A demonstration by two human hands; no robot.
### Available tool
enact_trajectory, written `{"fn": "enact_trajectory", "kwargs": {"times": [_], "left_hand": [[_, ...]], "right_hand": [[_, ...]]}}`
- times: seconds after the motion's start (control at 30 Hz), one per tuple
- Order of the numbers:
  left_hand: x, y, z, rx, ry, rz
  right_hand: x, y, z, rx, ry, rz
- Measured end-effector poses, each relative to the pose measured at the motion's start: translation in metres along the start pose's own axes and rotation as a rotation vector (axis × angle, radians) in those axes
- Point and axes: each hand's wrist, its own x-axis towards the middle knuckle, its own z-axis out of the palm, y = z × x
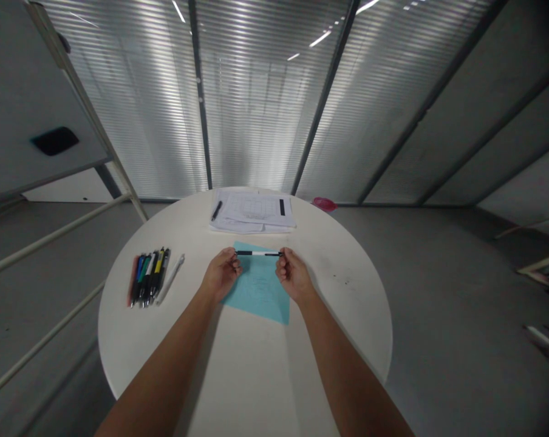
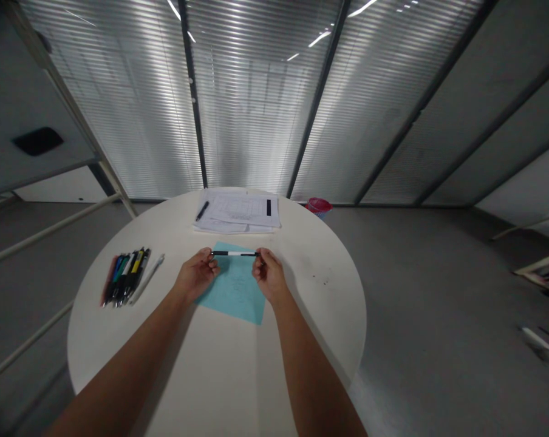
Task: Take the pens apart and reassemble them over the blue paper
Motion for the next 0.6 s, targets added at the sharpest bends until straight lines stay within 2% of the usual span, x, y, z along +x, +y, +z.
{"fn": "enact_trajectory", "kwargs": {"times": [0.6], "left_hand": [[0.0015,-0.0004,-0.0001,-0.03,0.015,-0.006]], "right_hand": [[-0.0016,-0.0012,-0.0009,-0.023,-0.007,0.014]]}}
